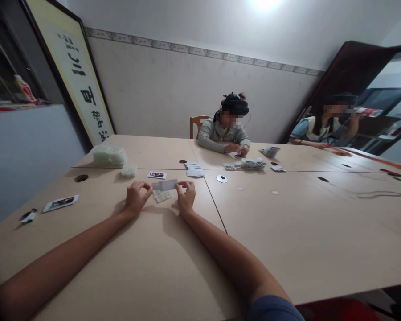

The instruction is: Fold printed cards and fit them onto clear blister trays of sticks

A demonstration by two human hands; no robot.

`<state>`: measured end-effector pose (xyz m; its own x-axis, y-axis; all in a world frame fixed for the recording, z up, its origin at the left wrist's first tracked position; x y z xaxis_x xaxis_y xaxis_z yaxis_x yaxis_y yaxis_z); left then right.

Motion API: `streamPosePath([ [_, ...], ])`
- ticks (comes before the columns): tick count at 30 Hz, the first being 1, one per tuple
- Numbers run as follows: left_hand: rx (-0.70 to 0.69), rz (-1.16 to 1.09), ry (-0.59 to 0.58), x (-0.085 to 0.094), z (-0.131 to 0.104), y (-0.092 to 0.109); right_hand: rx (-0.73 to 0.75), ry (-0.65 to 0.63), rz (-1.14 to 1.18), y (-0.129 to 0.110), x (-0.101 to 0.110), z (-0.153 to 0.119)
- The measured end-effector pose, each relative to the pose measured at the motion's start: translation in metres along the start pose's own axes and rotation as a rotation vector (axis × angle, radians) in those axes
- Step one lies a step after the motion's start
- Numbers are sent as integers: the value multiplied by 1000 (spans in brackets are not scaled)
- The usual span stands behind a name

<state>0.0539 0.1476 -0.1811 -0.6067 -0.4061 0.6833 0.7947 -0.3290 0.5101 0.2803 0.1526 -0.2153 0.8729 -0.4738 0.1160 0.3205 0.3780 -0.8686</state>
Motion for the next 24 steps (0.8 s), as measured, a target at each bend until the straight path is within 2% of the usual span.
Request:
streamPosePath([
  [6,20,4,10,1,0,-3,-4,40,-18,9,4,3],
  [12,41,-21,28,1,1,-8,-18,18,-11,18,0,5],
  [24,71,-101,-4,-14,7,-29,-62,-8,7,32,0,10],
])
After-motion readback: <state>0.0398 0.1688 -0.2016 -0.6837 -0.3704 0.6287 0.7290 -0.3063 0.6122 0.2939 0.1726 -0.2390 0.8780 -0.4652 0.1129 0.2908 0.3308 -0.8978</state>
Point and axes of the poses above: each hand's wrist, its own z-axis towards the middle knuckle, its own x-axis out of the back of the hand, y = z × x, the point moved 8 cm from there along z, towards the middle knuckle, and after that the axes turned 3 degrees about x, right-handed, at the moved point
